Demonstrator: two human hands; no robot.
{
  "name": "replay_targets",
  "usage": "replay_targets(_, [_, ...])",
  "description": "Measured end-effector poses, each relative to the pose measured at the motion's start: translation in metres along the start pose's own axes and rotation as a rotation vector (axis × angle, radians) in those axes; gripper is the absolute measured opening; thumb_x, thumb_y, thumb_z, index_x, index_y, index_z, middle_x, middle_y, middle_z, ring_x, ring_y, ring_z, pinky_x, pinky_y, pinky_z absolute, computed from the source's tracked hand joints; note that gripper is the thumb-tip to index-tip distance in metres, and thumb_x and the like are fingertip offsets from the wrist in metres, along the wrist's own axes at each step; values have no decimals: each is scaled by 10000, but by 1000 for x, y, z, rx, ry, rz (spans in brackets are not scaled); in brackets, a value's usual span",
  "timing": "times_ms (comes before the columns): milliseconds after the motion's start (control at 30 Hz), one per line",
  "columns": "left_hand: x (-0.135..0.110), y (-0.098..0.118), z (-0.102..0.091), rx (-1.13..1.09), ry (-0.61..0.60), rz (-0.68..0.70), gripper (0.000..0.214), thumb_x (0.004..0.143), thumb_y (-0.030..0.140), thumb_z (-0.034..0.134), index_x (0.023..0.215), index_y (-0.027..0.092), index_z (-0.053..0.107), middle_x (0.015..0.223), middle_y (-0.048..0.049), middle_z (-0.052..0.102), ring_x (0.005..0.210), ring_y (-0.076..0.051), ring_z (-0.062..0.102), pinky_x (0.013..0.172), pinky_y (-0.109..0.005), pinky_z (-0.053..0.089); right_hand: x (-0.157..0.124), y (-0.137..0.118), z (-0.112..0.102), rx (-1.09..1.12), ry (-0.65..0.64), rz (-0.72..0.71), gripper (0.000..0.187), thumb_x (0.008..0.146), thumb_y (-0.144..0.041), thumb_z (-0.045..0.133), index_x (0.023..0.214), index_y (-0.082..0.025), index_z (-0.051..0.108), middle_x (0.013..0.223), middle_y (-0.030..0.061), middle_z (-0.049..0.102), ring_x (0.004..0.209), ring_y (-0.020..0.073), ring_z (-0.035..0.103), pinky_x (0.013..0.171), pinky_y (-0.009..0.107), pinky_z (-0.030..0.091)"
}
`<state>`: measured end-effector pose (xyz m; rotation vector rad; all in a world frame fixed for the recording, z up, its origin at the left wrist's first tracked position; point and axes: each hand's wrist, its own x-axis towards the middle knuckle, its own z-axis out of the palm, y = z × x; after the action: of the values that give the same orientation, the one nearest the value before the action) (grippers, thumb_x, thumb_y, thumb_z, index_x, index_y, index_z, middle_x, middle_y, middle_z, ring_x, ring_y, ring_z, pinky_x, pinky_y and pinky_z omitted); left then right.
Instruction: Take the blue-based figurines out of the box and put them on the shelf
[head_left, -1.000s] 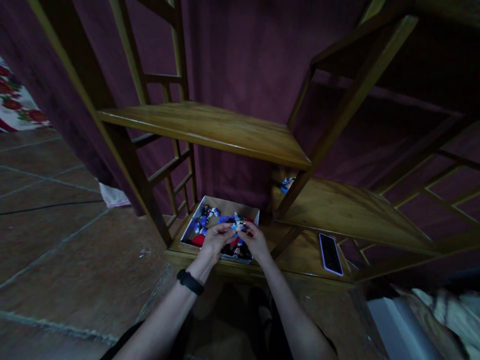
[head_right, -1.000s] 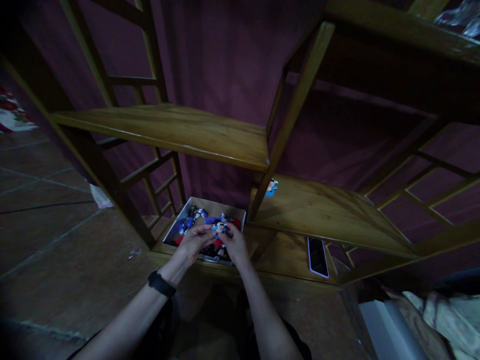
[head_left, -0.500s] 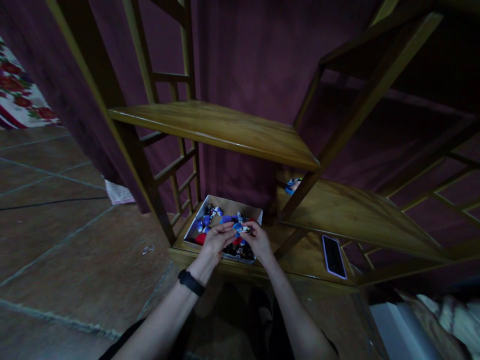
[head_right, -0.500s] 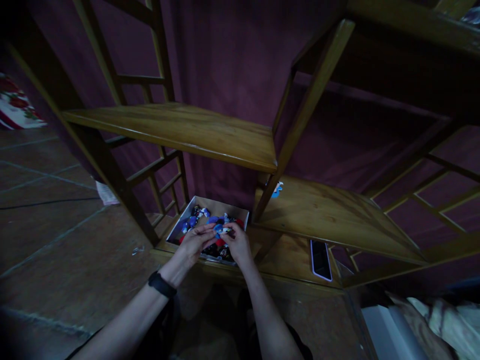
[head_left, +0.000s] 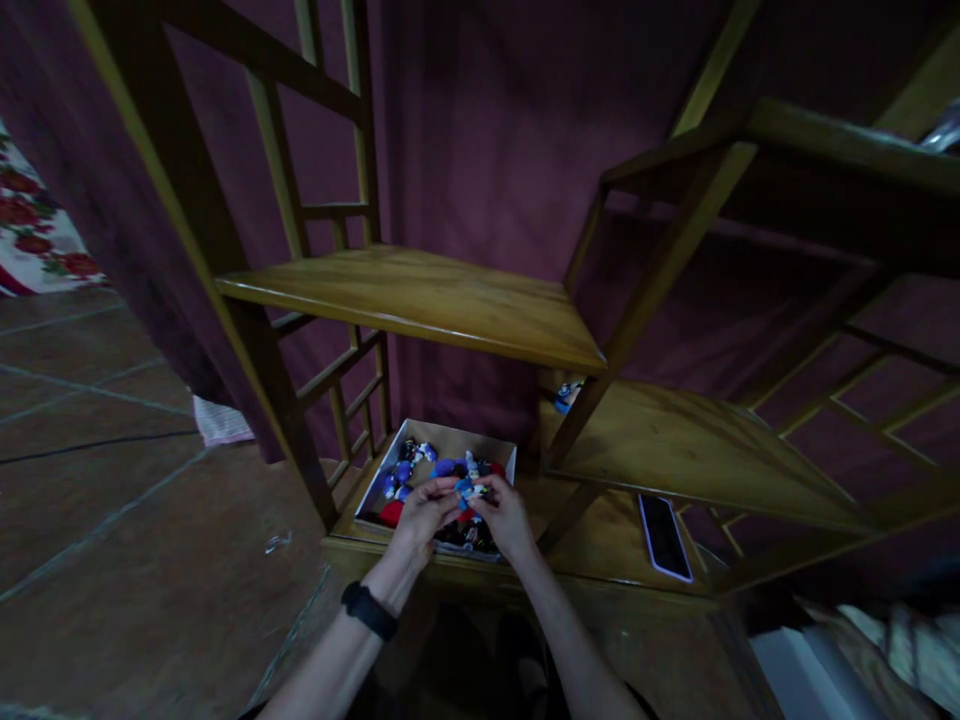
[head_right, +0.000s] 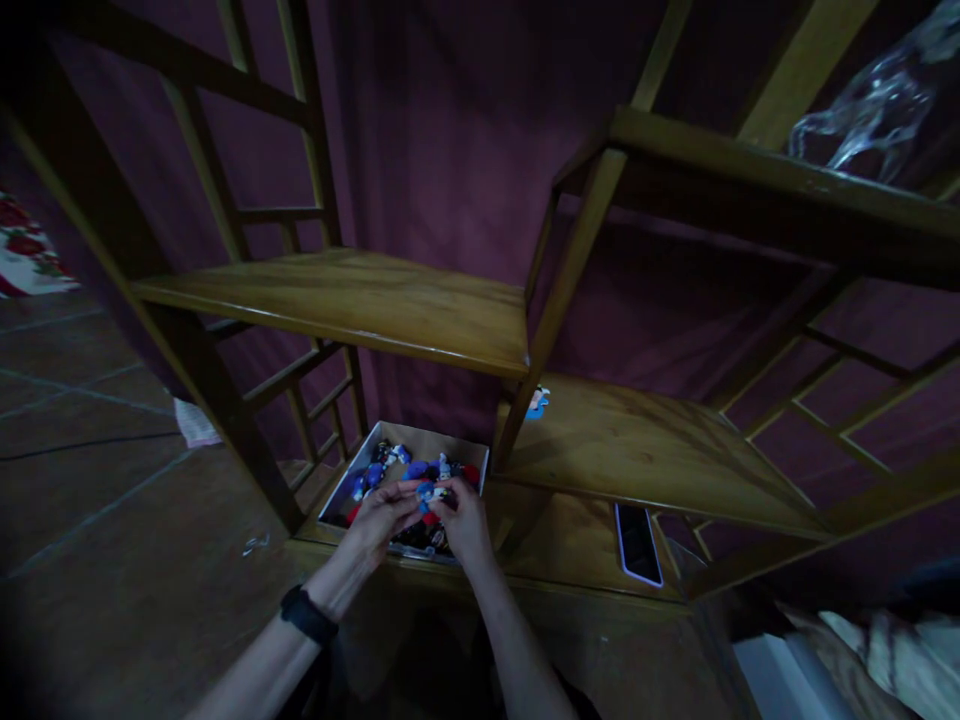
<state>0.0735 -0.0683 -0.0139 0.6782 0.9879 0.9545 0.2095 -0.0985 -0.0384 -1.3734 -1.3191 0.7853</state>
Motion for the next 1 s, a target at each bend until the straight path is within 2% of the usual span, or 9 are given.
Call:
replay_targets(100, [-1, 2, 0, 23, -9, -17, 358, 566, 165, 728, 911, 160, 636, 720, -30, 659, 619, -128, 614, 640, -272, 501, -1, -2, 1, -12, 3, -2, 228, 709, -273, 577, 930, -225, 600, 840, -3, 644, 749, 162, 600, 689, 263, 462])
replay_targets(267, [-11, 1, 2, 49, -14, -64, 247, 585, 194, 719, 810, 154, 625, 640, -6, 631, 535, -104, 579, 593, -256, 505, -11, -6, 2, 26, 35, -1, 268, 703, -303, 591, 958, -227, 619, 880, 7, 657, 793, 176, 603, 708, 264, 460])
replay_targets(400, [-20, -7, 4, 50, -90, -140, 214, 608, 223, 705, 795, 187, 606, 664, -21, 653, 553, -138, 610, 622, -300, 519, -25, -8, -2, 112, 32, 34, 247, 693, -336, 602, 918, -242, 643, 828, -1, 661, 755, 188, 603, 669, 272, 461])
replay_targets(567, [-33, -14, 6, 114, -163, -150, 287, 535, 204, 757, 787, 184, 622, 710, -41, 673, 624, -168, 642, 697, -306, 512, -44, -4, -13, 175, 34, 73, 252, 669, -360, 622, 884, -235, 662, 793, 3, 661, 742, 198, 597, 688, 303, 460])
replay_targets(733, [-47, -19, 8, 167, -239, -154, 320, 498, 223, 785, 779, 143, 654, 752, -79, 688, 683, -184, 652, 719, -303, 505, -64, 4, -23, 241, 38, 101, 309, 655, -378, 643, 928, -233, 649, 857, 10, 655, 801, 201, 591, 740, 323, 453])
replay_targets(933, [-48, -25, 2, 83, -297, -213, 285, 517, 139, 775, 782, 115, 671, 805, -104, 694, 734, -177, 651, 748, -286, 502, -71, 4, -16, 327, 127, 104, 368, 593, -421, 697, 883, -207, 623, 850, 23, 649, 821, 195, 586, 765, 319, 453])
replay_targets(1000, [-48, -25, 1, 45, -272, -222, 271, 531, 131, 768, 783, 111, 670, 806, -106, 694, 736, -173, 651, 754, -286, 501, -69, 2, -12, 330, 146, 115, 354, 595, -444, 689, 833, -192, 623, 827, 26, 651, 813, 192, 587, 765, 315, 453])
